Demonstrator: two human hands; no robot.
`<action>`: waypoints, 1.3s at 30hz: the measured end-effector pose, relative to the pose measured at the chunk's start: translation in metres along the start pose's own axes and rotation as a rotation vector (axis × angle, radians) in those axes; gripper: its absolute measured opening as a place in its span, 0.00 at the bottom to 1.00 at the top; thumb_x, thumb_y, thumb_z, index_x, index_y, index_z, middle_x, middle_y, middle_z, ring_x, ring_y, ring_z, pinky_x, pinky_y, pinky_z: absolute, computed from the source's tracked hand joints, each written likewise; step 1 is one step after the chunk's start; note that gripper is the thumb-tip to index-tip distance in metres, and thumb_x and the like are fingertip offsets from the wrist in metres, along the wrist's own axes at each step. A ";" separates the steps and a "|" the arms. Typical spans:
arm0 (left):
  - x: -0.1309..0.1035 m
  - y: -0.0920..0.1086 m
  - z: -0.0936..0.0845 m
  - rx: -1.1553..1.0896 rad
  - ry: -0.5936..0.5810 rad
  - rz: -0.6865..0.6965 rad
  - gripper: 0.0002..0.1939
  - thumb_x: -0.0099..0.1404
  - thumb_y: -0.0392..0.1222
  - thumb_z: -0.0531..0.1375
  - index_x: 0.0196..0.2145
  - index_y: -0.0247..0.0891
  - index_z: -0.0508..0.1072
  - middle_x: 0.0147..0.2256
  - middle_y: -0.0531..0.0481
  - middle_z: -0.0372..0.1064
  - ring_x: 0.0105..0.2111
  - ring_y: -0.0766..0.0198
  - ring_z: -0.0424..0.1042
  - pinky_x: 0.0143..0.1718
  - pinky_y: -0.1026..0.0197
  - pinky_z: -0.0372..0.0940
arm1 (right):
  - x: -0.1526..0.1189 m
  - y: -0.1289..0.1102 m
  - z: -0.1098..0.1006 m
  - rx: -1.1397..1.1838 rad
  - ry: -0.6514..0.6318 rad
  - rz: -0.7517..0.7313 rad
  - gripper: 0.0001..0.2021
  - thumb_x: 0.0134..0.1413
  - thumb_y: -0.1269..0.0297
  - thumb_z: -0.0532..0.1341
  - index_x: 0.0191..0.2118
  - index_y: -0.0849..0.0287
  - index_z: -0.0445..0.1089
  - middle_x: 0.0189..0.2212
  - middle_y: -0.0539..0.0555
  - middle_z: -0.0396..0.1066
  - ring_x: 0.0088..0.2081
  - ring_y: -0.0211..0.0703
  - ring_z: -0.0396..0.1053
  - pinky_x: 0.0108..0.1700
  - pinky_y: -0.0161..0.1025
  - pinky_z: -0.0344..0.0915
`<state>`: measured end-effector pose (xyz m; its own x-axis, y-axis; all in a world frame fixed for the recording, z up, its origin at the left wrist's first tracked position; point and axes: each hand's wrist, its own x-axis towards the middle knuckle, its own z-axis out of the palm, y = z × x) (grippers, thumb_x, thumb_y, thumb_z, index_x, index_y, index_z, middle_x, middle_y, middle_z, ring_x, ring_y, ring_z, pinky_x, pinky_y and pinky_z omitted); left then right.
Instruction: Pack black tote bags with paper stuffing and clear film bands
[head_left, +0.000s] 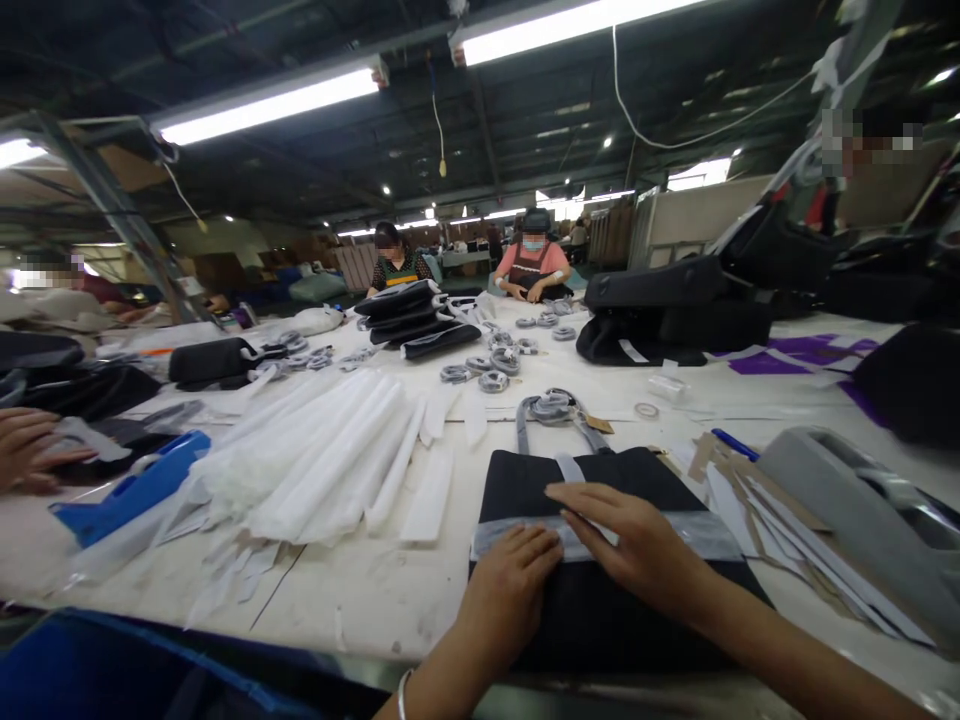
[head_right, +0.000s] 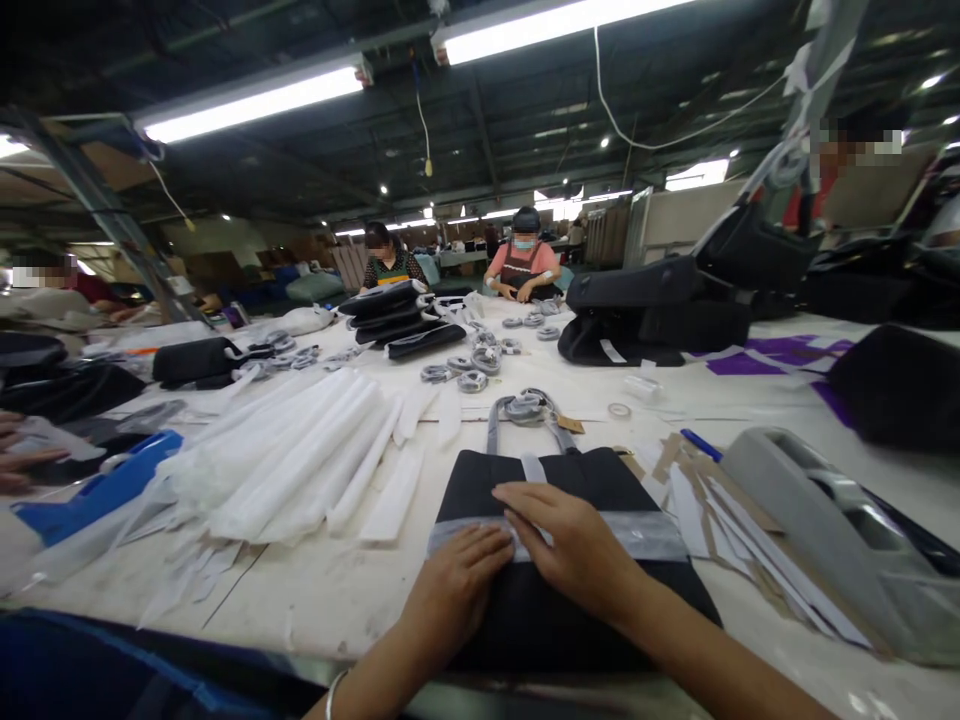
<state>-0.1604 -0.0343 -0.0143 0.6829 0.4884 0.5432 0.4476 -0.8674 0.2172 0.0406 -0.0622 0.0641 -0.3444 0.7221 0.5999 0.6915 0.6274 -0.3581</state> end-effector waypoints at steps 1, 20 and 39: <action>-0.001 0.001 -0.001 -0.014 -0.026 -0.018 0.25 0.61 0.26 0.52 0.54 0.38 0.71 0.55 0.47 0.71 0.57 0.55 0.68 0.61 0.46 0.64 | 0.021 -0.001 0.001 0.037 0.031 -0.010 0.15 0.64 0.70 0.55 0.54 0.55 0.71 0.51 0.54 0.74 0.52 0.43 0.72 0.57 0.40 0.69; -0.011 -0.033 -0.069 -0.173 0.029 -0.312 0.15 0.71 0.37 0.53 0.52 0.40 0.73 0.51 0.46 0.74 0.51 0.65 0.73 0.55 0.63 0.67 | 0.096 0.095 0.100 0.245 0.124 0.305 0.16 0.61 0.60 0.55 0.50 0.56 0.74 0.35 0.53 0.80 0.35 0.47 0.78 0.43 0.45 0.74; -0.021 -0.180 -0.119 0.046 -0.246 -0.713 0.02 0.61 0.37 0.61 0.31 0.38 0.75 0.37 0.49 0.75 0.39 0.60 0.73 0.48 0.59 0.67 | 0.091 0.098 0.106 0.301 0.051 0.263 0.16 0.60 0.63 0.55 0.50 0.57 0.75 0.37 0.53 0.80 0.34 0.48 0.78 0.44 0.45 0.74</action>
<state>-0.3236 0.1003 0.0315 0.3257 0.9416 0.0860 0.8490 -0.3312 0.4117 0.0094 0.0955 0.0076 -0.1434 0.8588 0.4919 0.5324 0.4860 -0.6931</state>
